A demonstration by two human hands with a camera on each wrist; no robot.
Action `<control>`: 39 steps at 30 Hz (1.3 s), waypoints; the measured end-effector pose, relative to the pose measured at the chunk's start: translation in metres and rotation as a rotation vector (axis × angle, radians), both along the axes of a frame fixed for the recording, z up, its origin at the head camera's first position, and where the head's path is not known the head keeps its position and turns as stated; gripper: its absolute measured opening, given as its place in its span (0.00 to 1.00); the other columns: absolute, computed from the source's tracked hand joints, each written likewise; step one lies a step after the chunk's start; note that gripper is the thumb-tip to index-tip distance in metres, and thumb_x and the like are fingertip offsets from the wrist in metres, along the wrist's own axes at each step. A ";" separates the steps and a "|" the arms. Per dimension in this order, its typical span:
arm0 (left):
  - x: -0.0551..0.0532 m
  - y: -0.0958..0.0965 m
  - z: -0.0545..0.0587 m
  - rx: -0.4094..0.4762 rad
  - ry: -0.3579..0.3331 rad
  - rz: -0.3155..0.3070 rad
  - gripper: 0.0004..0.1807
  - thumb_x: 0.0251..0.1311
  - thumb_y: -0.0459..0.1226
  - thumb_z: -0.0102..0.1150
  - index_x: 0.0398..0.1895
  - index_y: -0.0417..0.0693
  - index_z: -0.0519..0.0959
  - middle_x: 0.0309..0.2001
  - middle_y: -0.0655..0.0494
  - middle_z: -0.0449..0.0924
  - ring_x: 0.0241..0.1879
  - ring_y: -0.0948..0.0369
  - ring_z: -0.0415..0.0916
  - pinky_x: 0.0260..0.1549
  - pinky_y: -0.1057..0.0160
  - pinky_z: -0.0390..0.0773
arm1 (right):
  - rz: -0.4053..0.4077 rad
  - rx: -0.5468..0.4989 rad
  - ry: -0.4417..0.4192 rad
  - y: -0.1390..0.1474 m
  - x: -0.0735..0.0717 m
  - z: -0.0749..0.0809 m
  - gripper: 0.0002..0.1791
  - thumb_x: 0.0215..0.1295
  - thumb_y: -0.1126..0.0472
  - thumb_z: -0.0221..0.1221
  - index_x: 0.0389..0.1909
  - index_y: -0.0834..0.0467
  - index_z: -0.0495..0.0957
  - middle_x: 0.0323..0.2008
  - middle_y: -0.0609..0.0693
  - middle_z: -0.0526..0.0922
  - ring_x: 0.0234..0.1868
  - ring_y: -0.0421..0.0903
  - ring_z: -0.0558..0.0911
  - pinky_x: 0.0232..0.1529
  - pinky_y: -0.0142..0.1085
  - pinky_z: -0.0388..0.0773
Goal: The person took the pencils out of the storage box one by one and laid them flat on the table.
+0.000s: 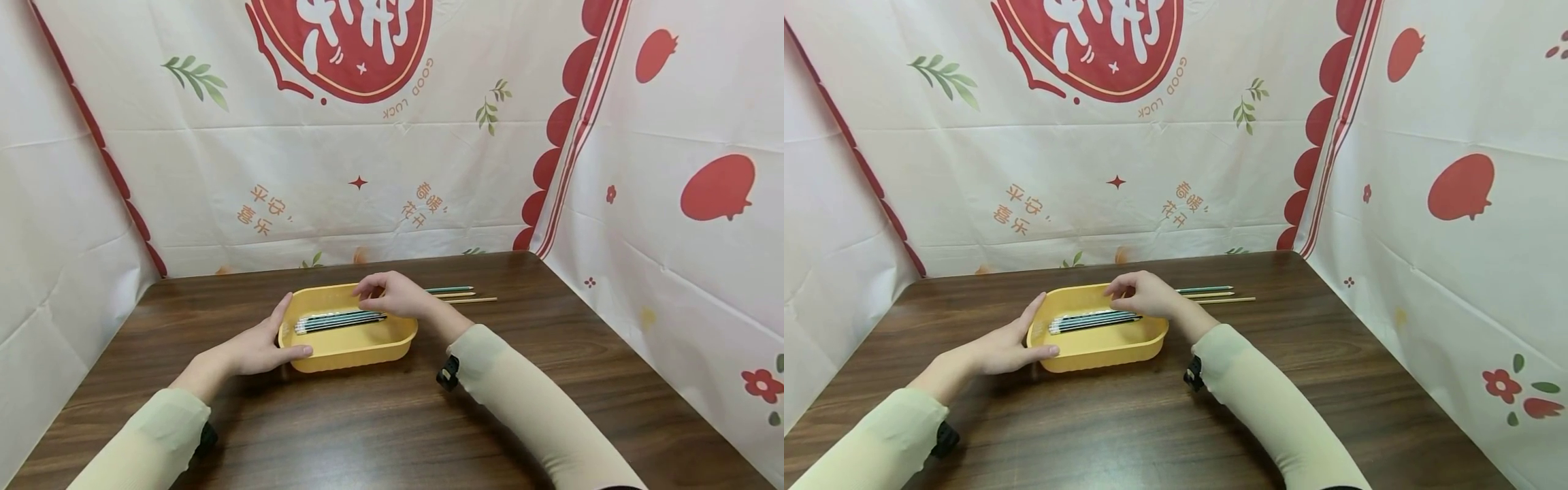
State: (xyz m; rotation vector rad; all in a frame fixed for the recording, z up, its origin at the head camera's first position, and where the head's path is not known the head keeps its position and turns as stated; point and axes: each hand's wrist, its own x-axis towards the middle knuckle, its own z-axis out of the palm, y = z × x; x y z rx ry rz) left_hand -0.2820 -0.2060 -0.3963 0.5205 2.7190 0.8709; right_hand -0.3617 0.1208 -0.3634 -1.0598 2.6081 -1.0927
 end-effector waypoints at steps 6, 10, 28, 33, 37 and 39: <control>0.000 0.000 0.000 0.003 -0.009 0.005 0.72 0.69 0.69 0.65 0.91 0.49 0.24 0.86 0.27 0.49 0.83 0.34 0.60 0.78 0.31 0.64 | -0.007 -0.023 -0.031 -0.020 -0.007 -0.009 0.14 0.76 0.61 0.68 0.58 0.57 0.90 0.46 0.49 0.90 0.46 0.41 0.85 0.53 0.35 0.83; -0.001 0.000 -0.001 0.003 -0.006 -0.002 0.72 0.69 0.69 0.65 0.91 0.49 0.24 0.86 0.26 0.49 0.83 0.34 0.60 0.77 0.31 0.64 | -0.019 -0.034 -0.052 -0.028 -0.011 -0.015 0.14 0.76 0.60 0.68 0.58 0.57 0.90 0.46 0.49 0.91 0.46 0.40 0.85 0.54 0.35 0.83; 0.001 0.000 0.000 0.003 -0.002 0.000 0.72 0.69 0.70 0.64 0.91 0.50 0.24 0.86 0.25 0.47 0.83 0.32 0.57 0.77 0.30 0.63 | 0.048 0.103 -0.077 -0.040 -0.015 -0.034 0.13 0.72 0.67 0.69 0.55 0.56 0.91 0.43 0.47 0.90 0.43 0.35 0.82 0.50 0.28 0.79; 0.001 0.000 0.000 0.001 -0.002 0.002 0.72 0.69 0.70 0.64 0.91 0.50 0.24 0.86 0.24 0.47 0.83 0.32 0.57 0.77 0.30 0.63 | 0.064 0.146 -0.057 -0.040 -0.012 -0.033 0.14 0.72 0.69 0.69 0.55 0.55 0.91 0.44 0.48 0.91 0.43 0.35 0.82 0.49 0.27 0.79; 0.001 0.001 -0.001 0.000 -0.002 0.002 0.72 0.69 0.70 0.64 0.91 0.50 0.23 0.86 0.24 0.47 0.83 0.32 0.58 0.77 0.30 0.64 | 0.066 0.174 -0.055 -0.040 -0.009 -0.032 0.13 0.72 0.69 0.69 0.54 0.55 0.91 0.42 0.47 0.90 0.41 0.33 0.81 0.47 0.27 0.77; 0.002 0.001 -0.001 -0.002 0.000 0.003 0.72 0.69 0.69 0.64 0.91 0.50 0.23 0.86 0.24 0.47 0.83 0.32 0.58 0.77 0.30 0.64 | 0.067 0.184 -0.049 -0.040 -0.008 -0.032 0.13 0.72 0.69 0.70 0.53 0.55 0.91 0.41 0.46 0.90 0.40 0.33 0.80 0.46 0.27 0.77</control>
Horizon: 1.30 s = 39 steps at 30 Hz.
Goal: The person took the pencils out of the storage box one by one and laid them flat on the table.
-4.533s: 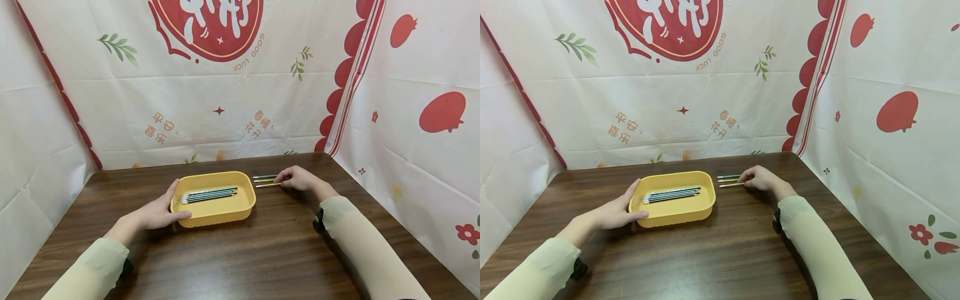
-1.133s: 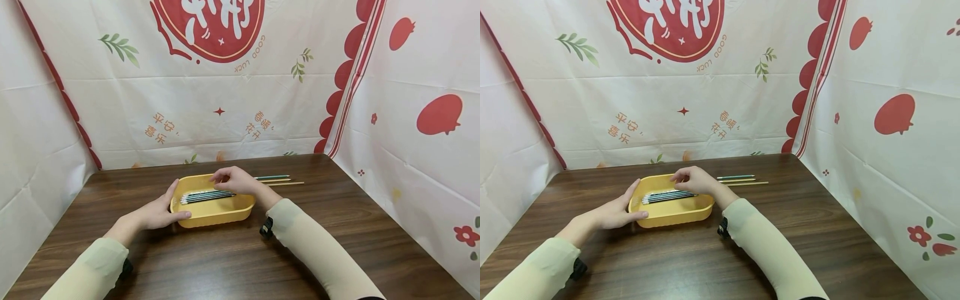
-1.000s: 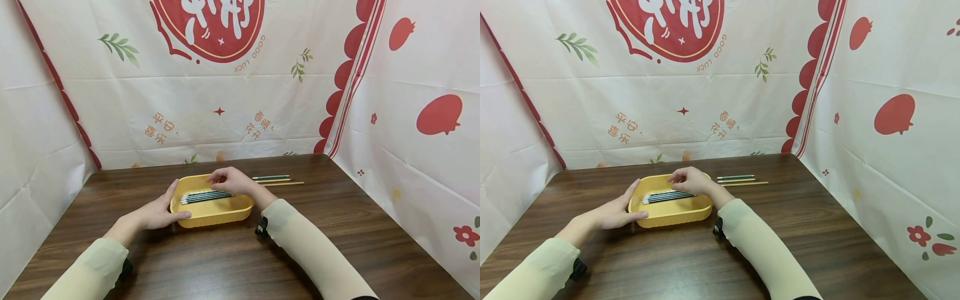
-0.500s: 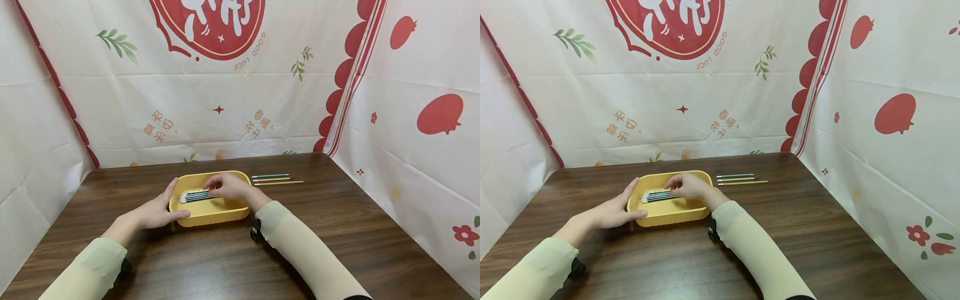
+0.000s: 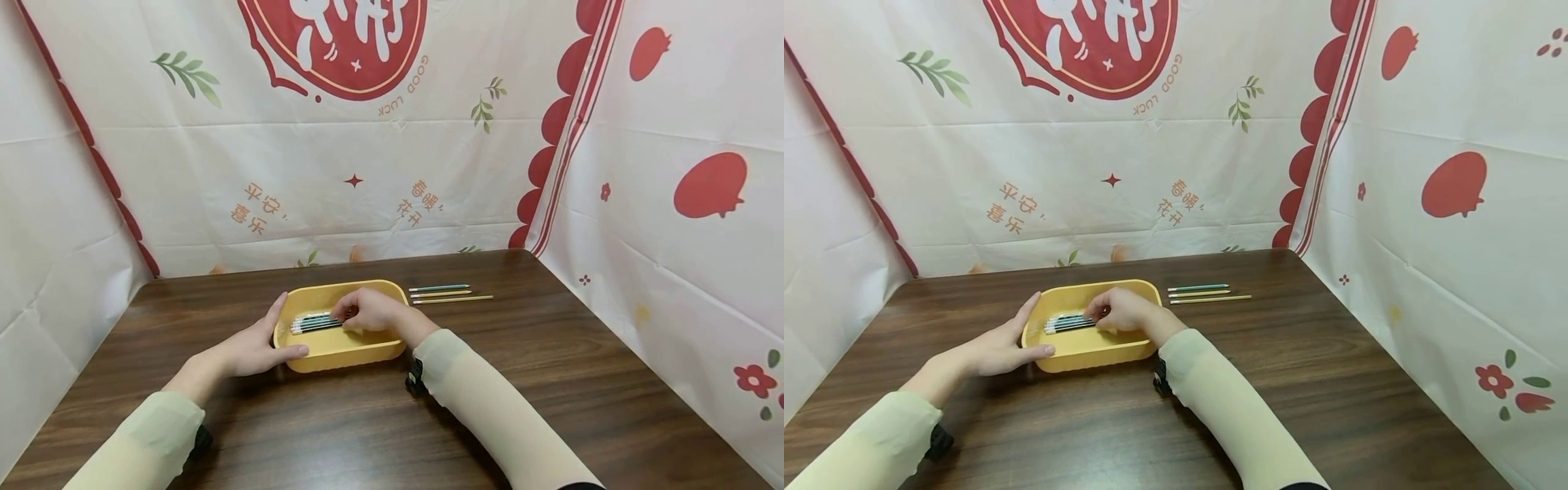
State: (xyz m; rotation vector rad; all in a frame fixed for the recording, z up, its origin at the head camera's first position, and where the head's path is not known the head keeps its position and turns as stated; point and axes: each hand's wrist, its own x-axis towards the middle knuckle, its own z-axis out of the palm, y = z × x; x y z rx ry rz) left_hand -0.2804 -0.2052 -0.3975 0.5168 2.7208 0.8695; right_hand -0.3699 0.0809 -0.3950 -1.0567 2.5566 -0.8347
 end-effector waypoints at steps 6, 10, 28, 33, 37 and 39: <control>0.001 0.000 -0.001 -0.002 0.002 0.003 0.71 0.69 0.69 0.64 0.91 0.50 0.24 0.86 0.24 0.48 0.83 0.32 0.58 0.76 0.30 0.64 | 0.002 0.020 0.011 0.000 0.001 -0.003 0.12 0.71 0.69 0.70 0.51 0.54 0.92 0.43 0.45 0.90 0.41 0.33 0.80 0.47 0.27 0.77; 0.002 0.000 -0.001 0.001 0.007 -0.001 0.71 0.69 0.69 0.64 0.91 0.50 0.24 0.86 0.24 0.48 0.83 0.32 0.58 0.76 0.30 0.64 | 0.027 0.051 0.047 -0.001 0.001 -0.003 0.13 0.71 0.68 0.71 0.51 0.53 0.93 0.43 0.45 0.90 0.42 0.33 0.79 0.49 0.28 0.77; 0.002 0.000 0.000 0.005 0.007 -0.001 0.71 0.69 0.69 0.64 0.91 0.50 0.24 0.86 0.24 0.48 0.83 0.32 0.58 0.76 0.30 0.65 | 0.095 0.114 0.158 0.000 0.005 0.001 0.13 0.75 0.67 0.68 0.50 0.48 0.94 0.43 0.45 0.90 0.41 0.34 0.79 0.49 0.30 0.77; 0.003 0.001 0.000 0.007 0.003 -0.001 0.71 0.69 0.68 0.65 0.91 0.50 0.24 0.86 0.24 0.48 0.83 0.32 0.57 0.76 0.30 0.65 | 0.088 0.085 0.140 0.001 0.005 -0.001 0.15 0.71 0.68 0.66 0.49 0.48 0.94 0.41 0.46 0.88 0.39 0.35 0.77 0.46 0.29 0.76; 0.003 0.001 0.001 0.007 0.011 -0.001 0.71 0.69 0.68 0.65 0.91 0.50 0.24 0.85 0.24 0.49 0.83 0.32 0.58 0.76 0.30 0.65 | 0.072 0.057 0.125 0.002 0.004 -0.003 0.16 0.69 0.69 0.66 0.49 0.48 0.94 0.40 0.45 0.85 0.39 0.36 0.77 0.44 0.29 0.75; 0.002 0.001 0.001 0.008 0.013 -0.003 0.71 0.69 0.68 0.65 0.91 0.49 0.24 0.85 0.24 0.49 0.83 0.32 0.58 0.76 0.30 0.65 | 0.063 0.048 0.113 0.002 0.003 -0.003 0.16 0.69 0.69 0.66 0.49 0.49 0.93 0.41 0.45 0.84 0.40 0.36 0.77 0.44 0.29 0.75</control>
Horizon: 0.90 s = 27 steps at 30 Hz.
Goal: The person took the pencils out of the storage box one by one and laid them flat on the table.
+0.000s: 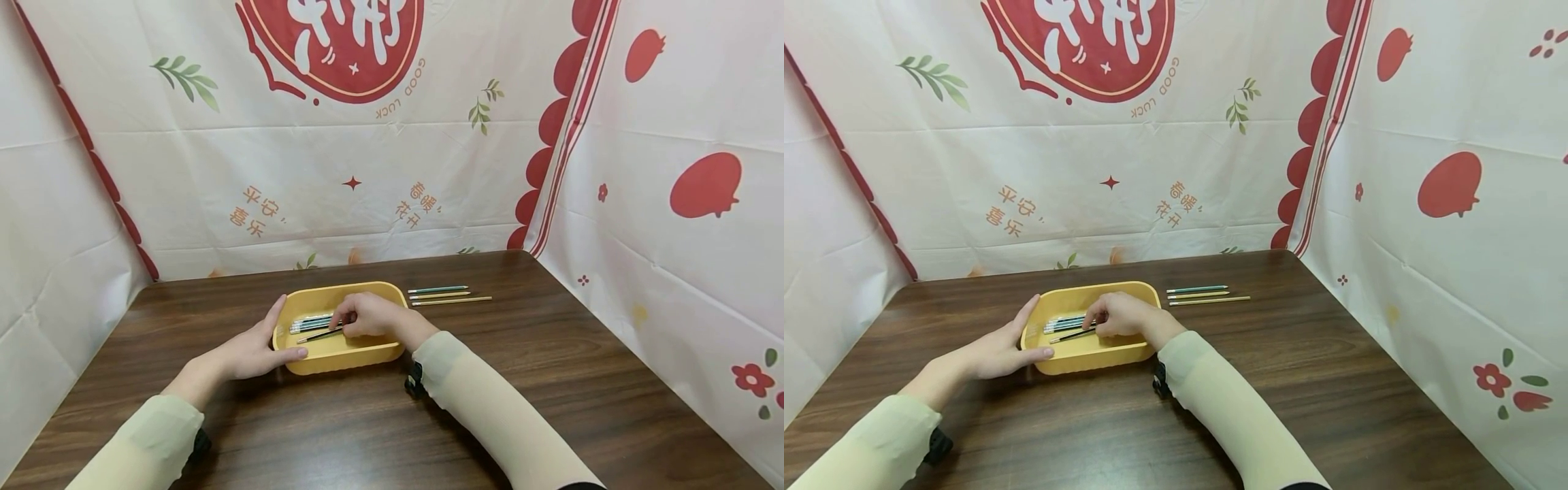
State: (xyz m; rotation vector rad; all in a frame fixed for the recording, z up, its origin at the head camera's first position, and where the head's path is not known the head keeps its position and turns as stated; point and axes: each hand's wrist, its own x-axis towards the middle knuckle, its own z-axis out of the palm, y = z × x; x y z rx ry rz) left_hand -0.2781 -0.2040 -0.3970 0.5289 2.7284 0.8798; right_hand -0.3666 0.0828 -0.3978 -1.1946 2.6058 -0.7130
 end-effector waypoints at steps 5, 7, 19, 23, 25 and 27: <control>0.000 -0.001 -0.001 -0.001 -0.003 -0.004 0.71 0.70 0.68 0.65 0.91 0.49 0.24 0.86 0.24 0.48 0.83 0.32 0.57 0.76 0.30 0.64 | -0.018 -0.023 -0.042 -0.001 0.000 -0.001 0.16 0.70 0.71 0.65 0.50 0.50 0.93 0.46 0.45 0.88 0.43 0.37 0.79 0.48 0.29 0.77; 0.000 -0.002 -0.001 -0.004 -0.002 -0.003 0.71 0.70 0.68 0.65 0.91 0.49 0.24 0.86 0.24 0.48 0.83 0.32 0.57 0.76 0.30 0.64 | -0.022 -0.029 -0.045 -0.002 0.000 0.000 0.16 0.71 0.70 0.65 0.51 0.50 0.93 0.47 0.45 0.89 0.44 0.36 0.80 0.49 0.29 0.78; -0.001 -0.002 0.000 -0.011 0.005 -0.001 0.71 0.69 0.69 0.64 0.91 0.49 0.25 0.86 0.25 0.49 0.82 0.32 0.59 0.76 0.30 0.65 | -0.026 -0.120 -0.031 -0.001 -0.001 0.007 0.14 0.75 0.68 0.66 0.52 0.50 0.94 0.47 0.47 0.90 0.43 0.34 0.81 0.47 0.28 0.79; -0.002 -0.002 0.000 -0.001 0.008 -0.007 0.71 0.69 0.68 0.65 0.91 0.48 0.25 0.86 0.25 0.49 0.83 0.32 0.59 0.76 0.30 0.65 | -0.050 -0.155 -0.056 -0.001 -0.002 0.010 0.14 0.75 0.67 0.66 0.52 0.50 0.93 0.47 0.46 0.90 0.43 0.34 0.82 0.47 0.28 0.80; -0.002 -0.002 -0.001 -0.001 0.005 -0.006 0.71 0.69 0.68 0.65 0.91 0.49 0.24 0.86 0.25 0.49 0.83 0.33 0.59 0.76 0.30 0.65 | -0.056 -0.170 -0.057 -0.001 -0.003 0.011 0.14 0.75 0.67 0.66 0.52 0.50 0.93 0.46 0.46 0.90 0.43 0.35 0.82 0.47 0.28 0.80; -0.003 -0.002 -0.001 -0.004 0.001 -0.003 0.72 0.69 0.69 0.65 0.91 0.49 0.24 0.86 0.25 0.48 0.83 0.32 0.59 0.76 0.30 0.65 | -0.054 -0.185 -0.050 0.000 -0.004 0.014 0.14 0.75 0.67 0.66 0.52 0.50 0.94 0.46 0.46 0.90 0.44 0.35 0.83 0.47 0.29 0.81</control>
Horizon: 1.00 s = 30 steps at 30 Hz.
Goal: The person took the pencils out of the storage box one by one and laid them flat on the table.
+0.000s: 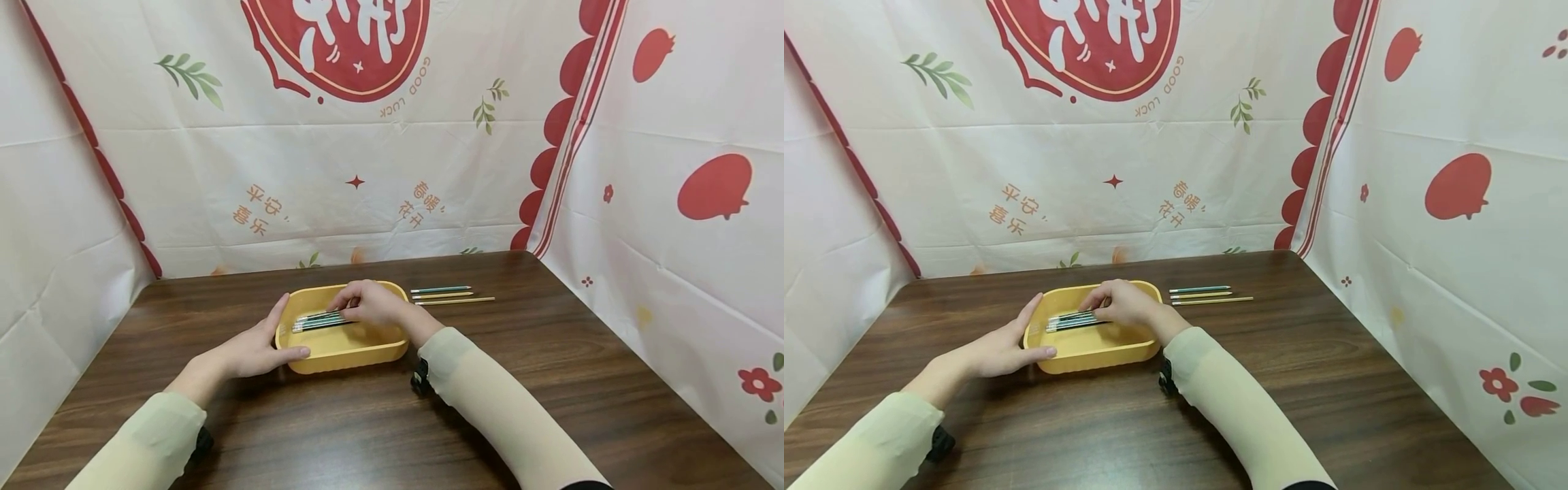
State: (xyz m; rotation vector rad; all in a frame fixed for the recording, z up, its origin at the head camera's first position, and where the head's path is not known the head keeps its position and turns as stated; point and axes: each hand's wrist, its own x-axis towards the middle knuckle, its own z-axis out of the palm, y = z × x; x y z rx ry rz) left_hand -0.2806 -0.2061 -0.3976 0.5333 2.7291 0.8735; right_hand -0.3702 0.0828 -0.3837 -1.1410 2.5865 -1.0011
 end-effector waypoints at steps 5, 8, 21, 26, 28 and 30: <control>-0.001 0.000 0.000 -0.001 -0.005 0.003 0.72 0.69 0.69 0.64 0.91 0.50 0.24 0.86 0.25 0.48 0.83 0.32 0.58 0.76 0.30 0.65 | -0.005 -0.013 0.060 0.004 0.002 0.010 0.14 0.76 0.65 0.66 0.52 0.48 0.94 0.47 0.45 0.89 0.44 0.36 0.84 0.47 0.31 0.82; -0.001 0.000 -0.001 0.000 -0.003 0.003 0.72 0.69 0.69 0.64 0.91 0.50 0.24 0.86 0.26 0.48 0.83 0.32 0.58 0.77 0.30 0.65 | -0.016 -0.018 0.093 0.007 0.005 0.017 0.13 0.76 0.64 0.66 0.52 0.46 0.94 0.48 0.44 0.90 0.44 0.38 0.84 0.47 0.32 0.82; 0.000 0.001 0.002 0.010 -0.011 0.003 0.72 0.69 0.69 0.65 0.91 0.49 0.24 0.86 0.26 0.48 0.83 0.33 0.58 0.77 0.30 0.64 | -0.019 -0.025 0.141 0.027 0.016 0.038 0.13 0.76 0.64 0.67 0.51 0.46 0.94 0.47 0.43 0.89 0.44 0.40 0.83 0.46 0.34 0.82; 0.000 0.000 0.002 0.005 -0.010 0.000 0.72 0.69 0.69 0.64 0.91 0.49 0.24 0.86 0.26 0.48 0.83 0.33 0.58 0.76 0.30 0.65 | -0.027 -0.015 0.153 0.041 0.018 0.036 0.13 0.77 0.64 0.66 0.51 0.44 0.93 0.47 0.42 0.89 0.44 0.39 0.83 0.46 0.35 0.82; 0.000 0.000 0.002 0.002 -0.010 0.001 0.72 0.69 0.69 0.64 0.91 0.50 0.24 0.87 0.26 0.47 0.83 0.33 0.58 0.76 0.30 0.65 | -0.040 -0.013 0.153 0.048 0.018 0.034 0.13 0.77 0.64 0.66 0.51 0.44 0.93 0.48 0.41 0.89 0.44 0.40 0.83 0.46 0.36 0.82; 0.000 0.000 0.002 -0.001 -0.009 0.003 0.72 0.69 0.69 0.64 0.91 0.51 0.24 0.87 0.26 0.47 0.83 0.33 0.58 0.76 0.31 0.65 | -0.056 -0.016 0.151 0.055 0.019 0.033 0.13 0.77 0.64 0.67 0.51 0.43 0.93 0.48 0.41 0.89 0.44 0.40 0.82 0.46 0.36 0.81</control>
